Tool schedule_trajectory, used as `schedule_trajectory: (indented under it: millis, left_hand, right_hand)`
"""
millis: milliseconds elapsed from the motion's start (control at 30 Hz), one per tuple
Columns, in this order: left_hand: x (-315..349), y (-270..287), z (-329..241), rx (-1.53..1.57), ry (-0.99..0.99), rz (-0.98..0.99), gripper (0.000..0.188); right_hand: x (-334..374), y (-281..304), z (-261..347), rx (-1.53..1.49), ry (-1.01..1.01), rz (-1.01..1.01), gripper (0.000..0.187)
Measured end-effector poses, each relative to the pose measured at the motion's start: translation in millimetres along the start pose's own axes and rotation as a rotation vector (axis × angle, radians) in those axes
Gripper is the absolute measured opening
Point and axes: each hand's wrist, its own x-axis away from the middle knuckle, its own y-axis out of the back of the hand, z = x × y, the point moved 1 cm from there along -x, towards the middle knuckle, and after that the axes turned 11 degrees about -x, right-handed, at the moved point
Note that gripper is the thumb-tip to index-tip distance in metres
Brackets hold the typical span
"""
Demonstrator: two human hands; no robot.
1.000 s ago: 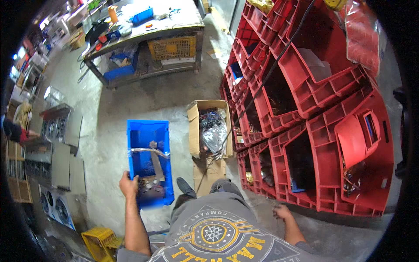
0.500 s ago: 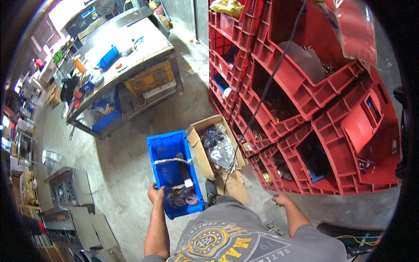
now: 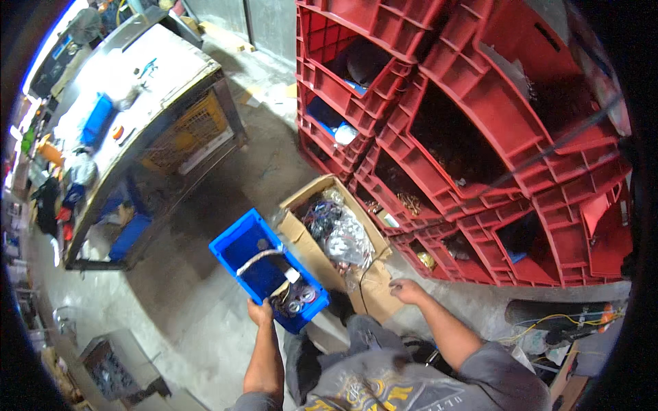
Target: The person assembles black metal parts on a wooden workbench using a cordless drill. They then move to the floor, sit down, and sort through a cardboard box containing wires and electronic components, inspecting a small black device with wires.
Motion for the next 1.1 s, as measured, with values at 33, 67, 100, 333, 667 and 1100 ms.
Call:
schedule_trajectory:
  millis: [33,67,100,333,667,1100]
  left_hand:
    - [-18.3,-23.4,12.6,-0.004,-0.002,-0.02,0.039]
    - [-34.2,-54.5,17.2,0.0,0.004,-0.031,0.039]
    - [-47.9,-72.6,17.0,-0.021,-0.007,0.022,0.039]
    - [-129.0,-202.4,48.6,-0.043,0.008,0.072,0.03]
    - [-149.2,-316.8,95.4,-0.022,-0.091,0.133,0.037]
    - [-162.9,-340.4,97.0,0.097,0.064,-0.04,0.031]
  right_hand:
    - [-11.5,-13.4,3.6,0.036,0.023,0.007,0.041]
    - [-28.7,-19.1,6.1,0.086,0.039,0.015,0.041]
    - [-44.2,-29.1,5.2,0.07,0.003,-0.003,0.042]
    - [-213.5,-83.9,-12.4,0.092,-0.086,-0.361,0.057]
    - [-367.6,-104.4,-168.6,0.331,-0.605,-0.638,0.081]
    - [-359.6,-93.2,-187.5,0.349,-0.32,-0.67,0.068]
